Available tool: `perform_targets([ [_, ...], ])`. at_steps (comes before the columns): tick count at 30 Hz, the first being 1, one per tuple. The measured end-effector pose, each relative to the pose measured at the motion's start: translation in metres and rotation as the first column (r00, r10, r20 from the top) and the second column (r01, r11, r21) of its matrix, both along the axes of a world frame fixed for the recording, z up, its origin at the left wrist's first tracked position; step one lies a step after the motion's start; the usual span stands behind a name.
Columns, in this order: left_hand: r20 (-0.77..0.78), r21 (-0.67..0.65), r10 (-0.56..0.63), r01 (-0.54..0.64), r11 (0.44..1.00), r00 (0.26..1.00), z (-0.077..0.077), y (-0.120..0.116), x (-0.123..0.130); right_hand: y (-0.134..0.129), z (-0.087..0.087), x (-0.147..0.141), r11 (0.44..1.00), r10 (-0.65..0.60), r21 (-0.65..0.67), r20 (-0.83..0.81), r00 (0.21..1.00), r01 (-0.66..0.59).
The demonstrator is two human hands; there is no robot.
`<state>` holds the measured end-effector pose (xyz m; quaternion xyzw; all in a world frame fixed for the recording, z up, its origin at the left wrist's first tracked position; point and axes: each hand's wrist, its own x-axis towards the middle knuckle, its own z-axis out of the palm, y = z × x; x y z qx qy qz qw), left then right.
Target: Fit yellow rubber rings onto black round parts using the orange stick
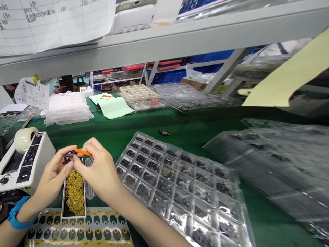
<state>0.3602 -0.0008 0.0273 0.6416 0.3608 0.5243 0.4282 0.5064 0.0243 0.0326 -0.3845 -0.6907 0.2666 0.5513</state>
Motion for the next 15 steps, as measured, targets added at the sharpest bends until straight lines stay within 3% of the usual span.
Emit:
perform_targets([
  [9,0.010,0.023,0.144,-0.144,0.989,0.990,-0.007,0.004,0.003,-0.003,-0.009,-0.004,0.978,-0.118,0.188,0.140,0.983,0.091],
  [15,0.140,-0.044,0.130,-0.125,0.991,0.981,-0.001,0.005,0.004,-0.006,-0.012,-0.005,0.835,-0.355,0.512,0.226,0.907,0.199],
])
